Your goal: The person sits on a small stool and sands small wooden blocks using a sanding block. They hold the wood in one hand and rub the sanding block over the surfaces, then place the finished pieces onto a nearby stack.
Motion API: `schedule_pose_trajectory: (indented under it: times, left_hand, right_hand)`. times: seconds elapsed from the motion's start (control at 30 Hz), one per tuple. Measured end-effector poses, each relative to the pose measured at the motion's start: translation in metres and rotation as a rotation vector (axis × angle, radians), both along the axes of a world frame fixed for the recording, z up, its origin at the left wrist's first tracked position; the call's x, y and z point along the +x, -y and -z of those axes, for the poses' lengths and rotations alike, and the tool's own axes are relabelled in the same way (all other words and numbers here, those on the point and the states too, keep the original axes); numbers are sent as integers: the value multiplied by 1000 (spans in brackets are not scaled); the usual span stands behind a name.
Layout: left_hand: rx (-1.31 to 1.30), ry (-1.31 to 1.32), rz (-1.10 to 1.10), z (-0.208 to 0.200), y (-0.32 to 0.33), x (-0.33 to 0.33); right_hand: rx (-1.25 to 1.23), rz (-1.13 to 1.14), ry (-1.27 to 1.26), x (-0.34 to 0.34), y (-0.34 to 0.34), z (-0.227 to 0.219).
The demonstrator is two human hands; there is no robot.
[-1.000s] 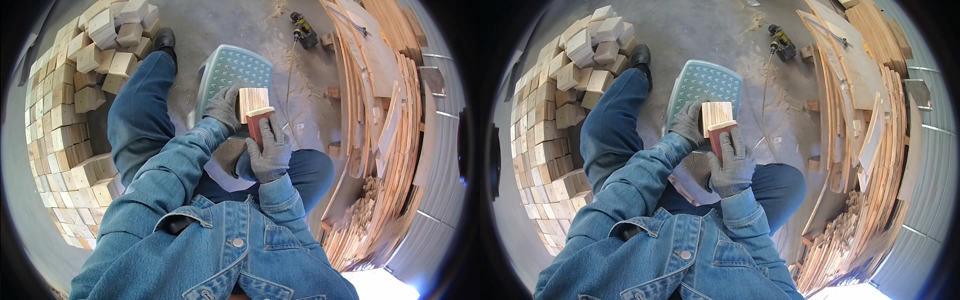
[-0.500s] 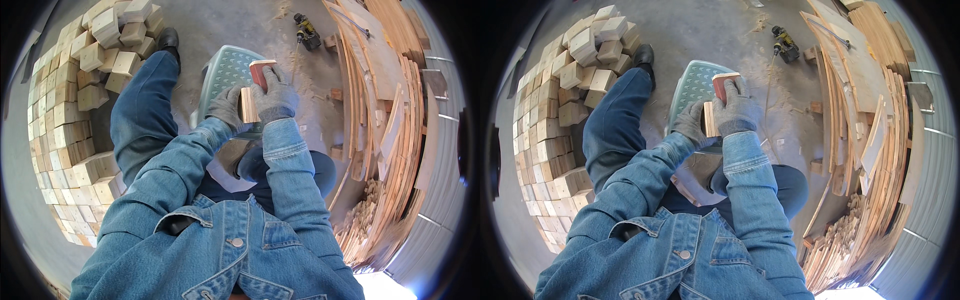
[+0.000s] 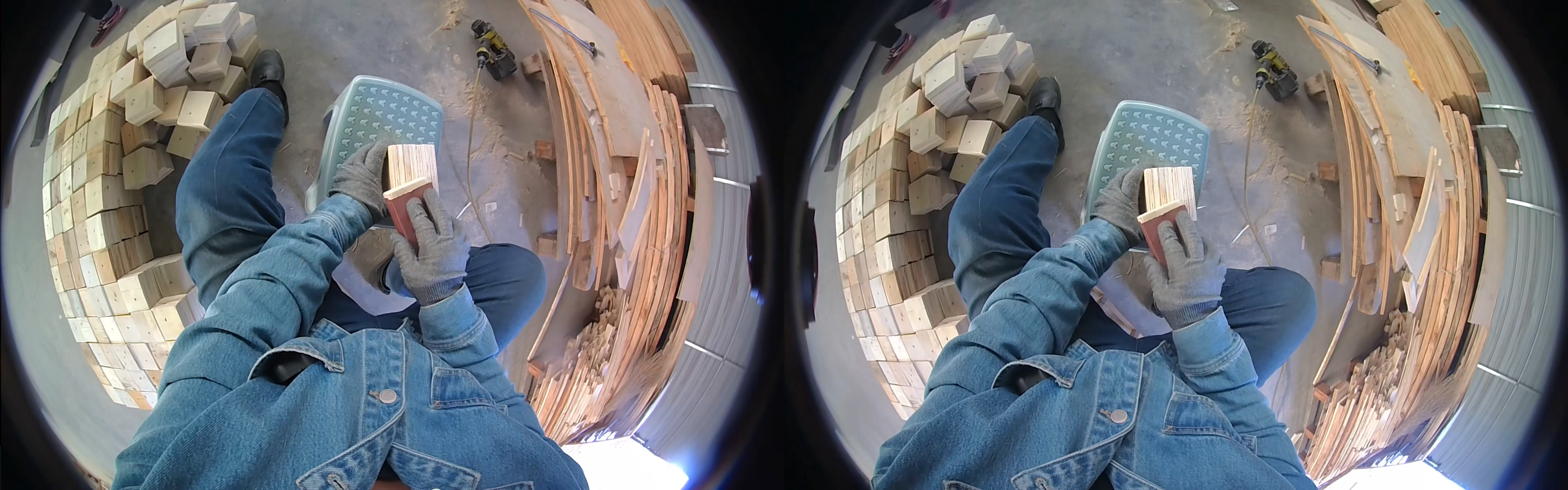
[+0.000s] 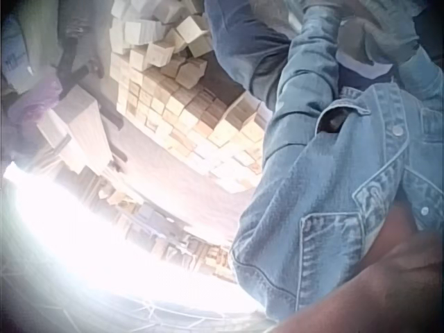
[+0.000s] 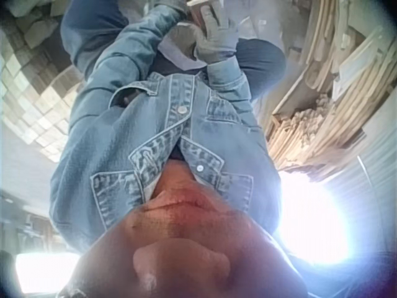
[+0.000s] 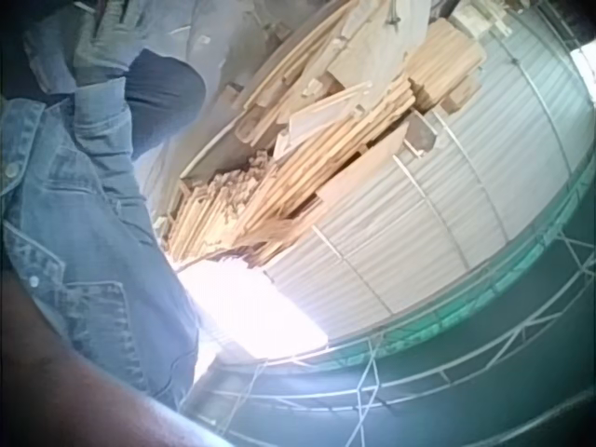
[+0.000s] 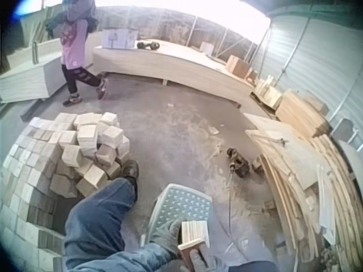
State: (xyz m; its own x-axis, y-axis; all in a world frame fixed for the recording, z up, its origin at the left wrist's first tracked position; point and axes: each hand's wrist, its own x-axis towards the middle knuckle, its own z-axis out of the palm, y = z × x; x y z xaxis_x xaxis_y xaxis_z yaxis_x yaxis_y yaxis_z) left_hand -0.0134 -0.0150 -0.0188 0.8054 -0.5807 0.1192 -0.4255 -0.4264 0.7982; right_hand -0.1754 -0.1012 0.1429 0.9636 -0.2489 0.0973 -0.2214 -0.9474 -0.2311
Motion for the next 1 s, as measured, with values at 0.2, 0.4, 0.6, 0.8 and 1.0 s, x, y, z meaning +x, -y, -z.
schedule_pose_trajectory:
  times: [0.2,0.4,0.6,0.8,1.0]
  left_hand:
    - [31,-44,-37,-16,-5,-3]
    - [75,-125,20,-33,-2,-3]
    - [89,-46,1,-28,-6,-3]
    - [74,-74,-3,-26,-5,-1]
    - [-44,-102,70,-44,-13,-8]
  right_hand:
    - [2,-41,107,62,28,9]
    - [117,89,113,129,86,24]
    - [370,268,-64,100,119,22]
    - [865,432,-84,46,122,46]
    - [884,363,-106,42,119,49]
